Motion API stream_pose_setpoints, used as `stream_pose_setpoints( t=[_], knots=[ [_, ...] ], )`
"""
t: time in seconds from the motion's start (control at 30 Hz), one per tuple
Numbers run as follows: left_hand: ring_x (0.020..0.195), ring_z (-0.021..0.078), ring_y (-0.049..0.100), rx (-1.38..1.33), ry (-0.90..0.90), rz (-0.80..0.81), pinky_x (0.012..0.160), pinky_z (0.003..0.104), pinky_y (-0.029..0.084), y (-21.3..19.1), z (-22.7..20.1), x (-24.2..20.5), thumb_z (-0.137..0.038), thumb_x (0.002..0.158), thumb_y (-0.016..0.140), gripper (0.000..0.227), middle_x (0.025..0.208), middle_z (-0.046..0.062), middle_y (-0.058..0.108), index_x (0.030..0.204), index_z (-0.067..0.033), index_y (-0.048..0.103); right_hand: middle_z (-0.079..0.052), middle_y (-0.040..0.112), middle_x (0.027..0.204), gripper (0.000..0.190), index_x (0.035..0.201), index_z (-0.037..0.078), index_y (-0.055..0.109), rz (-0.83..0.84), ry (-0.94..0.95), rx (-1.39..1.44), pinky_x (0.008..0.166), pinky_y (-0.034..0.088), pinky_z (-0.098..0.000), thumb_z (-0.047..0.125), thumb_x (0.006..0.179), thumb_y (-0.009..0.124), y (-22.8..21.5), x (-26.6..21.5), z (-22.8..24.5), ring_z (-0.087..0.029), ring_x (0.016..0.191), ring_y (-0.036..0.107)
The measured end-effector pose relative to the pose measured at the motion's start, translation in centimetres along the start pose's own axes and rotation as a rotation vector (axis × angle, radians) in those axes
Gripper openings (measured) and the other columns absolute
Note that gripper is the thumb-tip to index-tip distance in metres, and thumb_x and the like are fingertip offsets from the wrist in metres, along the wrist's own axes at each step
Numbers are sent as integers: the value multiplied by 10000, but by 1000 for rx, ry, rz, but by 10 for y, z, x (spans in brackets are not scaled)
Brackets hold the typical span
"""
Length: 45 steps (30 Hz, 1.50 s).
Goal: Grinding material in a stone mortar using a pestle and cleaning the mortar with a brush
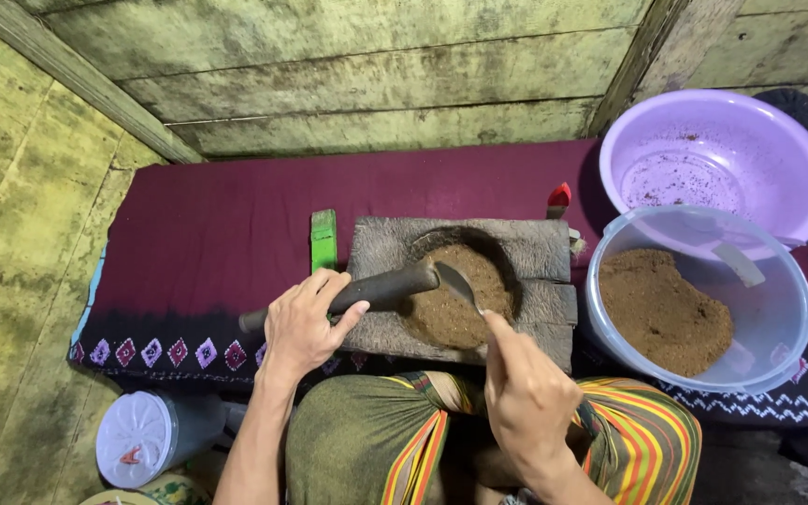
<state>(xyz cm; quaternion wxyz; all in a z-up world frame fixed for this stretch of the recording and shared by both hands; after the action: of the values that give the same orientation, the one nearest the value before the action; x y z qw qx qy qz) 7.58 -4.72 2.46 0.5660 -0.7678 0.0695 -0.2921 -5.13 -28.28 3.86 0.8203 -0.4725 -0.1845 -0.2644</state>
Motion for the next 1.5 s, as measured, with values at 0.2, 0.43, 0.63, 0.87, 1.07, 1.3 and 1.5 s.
stream_pose_setpoints(
  t=[0.2,0.43,0.63,0.87,1.07,1.3,1.5],
  knots=[
    [712,203,654,-24,6,7,666,344,534,-2,-2,1,-467,917,630,385,994,2,672,1055,-111,683,-16,689,725,263,1170,77,739,-9,61,22,448,404,-324,93,909,710,-2,-2,-7,-139,460,523],
    [743,223,654,-36,14,-10,690,358,524,-5,-4,2,-443,916,638,375,994,18,677,1055,-96,674,-9,747,776,284,1201,91,733,35,72,5,403,385,-287,158,926,702,13,-7,-18,-109,454,545],
    [802,211,632,-41,33,7,716,360,515,-2,-3,1,-458,967,565,369,972,16,652,1031,-106,656,-13,620,663,257,1189,175,752,120,51,-112,397,380,-362,256,981,625,31,-6,-22,-173,412,490],
    [834,205,589,-38,42,32,672,353,521,7,5,-2,-489,1005,474,439,982,35,618,1052,-94,660,-3,645,659,261,1205,84,732,38,16,8,388,359,-308,147,964,655,21,-6,-18,-117,427,466],
    [839,211,590,-18,39,43,690,363,519,4,2,-2,-474,998,493,403,990,26,605,1049,-112,663,-29,712,773,302,1214,73,720,17,37,44,442,404,-314,105,916,685,7,-9,-13,-135,485,546],
    [804,189,580,42,9,69,659,349,519,10,8,-2,-497,1000,508,412,938,21,553,1065,-133,690,-40,745,787,271,1186,56,721,14,64,31,415,422,-309,126,925,700,-1,-15,-13,-131,481,582],
    [790,201,590,0,-6,18,643,363,523,7,10,-6,-473,973,565,392,948,30,540,1113,-133,699,-24,784,820,229,1130,72,751,28,81,-8,351,371,-280,157,922,708,1,-16,-14,-104,427,558]
  ],
)
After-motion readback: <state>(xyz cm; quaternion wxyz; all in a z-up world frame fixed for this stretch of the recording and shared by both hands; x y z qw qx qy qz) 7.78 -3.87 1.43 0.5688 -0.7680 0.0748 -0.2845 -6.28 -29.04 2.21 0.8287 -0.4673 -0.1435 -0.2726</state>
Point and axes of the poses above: each hand's wrist, its own x-axis towards the middle knuckle, its own y-axis out of the palm, z = x × y, the point moved 9 cm from there along x, towards the middle knuckle
